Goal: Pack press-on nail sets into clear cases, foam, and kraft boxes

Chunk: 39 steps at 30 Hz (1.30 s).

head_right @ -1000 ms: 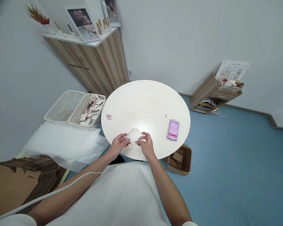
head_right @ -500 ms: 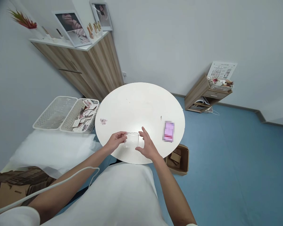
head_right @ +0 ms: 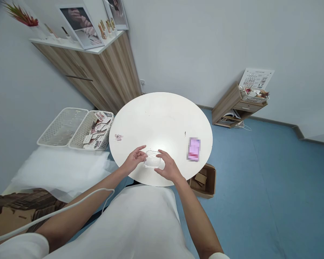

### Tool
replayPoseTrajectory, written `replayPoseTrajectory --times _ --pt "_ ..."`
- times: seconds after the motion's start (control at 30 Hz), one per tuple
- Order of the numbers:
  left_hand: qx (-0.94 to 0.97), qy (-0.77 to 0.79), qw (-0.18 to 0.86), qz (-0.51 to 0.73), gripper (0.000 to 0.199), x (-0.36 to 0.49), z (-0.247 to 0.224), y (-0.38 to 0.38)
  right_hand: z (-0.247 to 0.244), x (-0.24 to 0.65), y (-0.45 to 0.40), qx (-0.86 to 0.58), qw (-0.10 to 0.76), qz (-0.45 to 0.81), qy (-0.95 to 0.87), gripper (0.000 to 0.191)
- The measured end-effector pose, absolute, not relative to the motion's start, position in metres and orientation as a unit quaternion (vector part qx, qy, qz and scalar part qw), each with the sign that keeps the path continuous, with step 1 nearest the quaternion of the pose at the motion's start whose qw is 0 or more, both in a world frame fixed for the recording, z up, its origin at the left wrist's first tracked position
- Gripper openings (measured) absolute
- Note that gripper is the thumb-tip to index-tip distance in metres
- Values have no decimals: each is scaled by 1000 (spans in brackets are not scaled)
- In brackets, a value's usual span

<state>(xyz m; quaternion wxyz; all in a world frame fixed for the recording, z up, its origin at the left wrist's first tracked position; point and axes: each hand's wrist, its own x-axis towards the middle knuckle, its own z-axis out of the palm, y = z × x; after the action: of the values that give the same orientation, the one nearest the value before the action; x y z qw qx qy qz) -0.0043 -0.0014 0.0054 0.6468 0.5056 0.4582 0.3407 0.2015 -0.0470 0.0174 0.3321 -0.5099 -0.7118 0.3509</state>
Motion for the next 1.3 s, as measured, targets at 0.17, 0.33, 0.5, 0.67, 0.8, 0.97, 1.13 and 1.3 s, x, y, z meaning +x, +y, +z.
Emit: replayPoseTrajectory --times 0.17,0.33,0.5,0.67,0.8,0.97,1.13,1.3 --pt "610 408 612 295 97 -8 1 -7 18 207 -49 -519 359 355 -690 54" --pt "645 388 600 270 85 -1 0 -11 14 211 -54 -514 363 373 -681 53" --pt "630 385 620 264 84 5 -1 -17 7 217 -56 -508 372 404 -663 52" --pt "589 400 651 263 84 11 -9 -21 -2 222 -54 -493 389 456 -631 50" --pt "582 402 657 262 78 16 -16 -24 -6 224 -48 -504 405 503 -573 45" --pt "551 431 665 259 74 16 -33 -30 -20 216 -33 -568 369 517 -523 35" --pt "584 497 605 212 81 10 -67 -33 -56 192 -21 -660 323 524 -430 31" --pt "596 542 563 184 76 11 -95 -31 -86 171 -17 -696 293 469 -458 25"
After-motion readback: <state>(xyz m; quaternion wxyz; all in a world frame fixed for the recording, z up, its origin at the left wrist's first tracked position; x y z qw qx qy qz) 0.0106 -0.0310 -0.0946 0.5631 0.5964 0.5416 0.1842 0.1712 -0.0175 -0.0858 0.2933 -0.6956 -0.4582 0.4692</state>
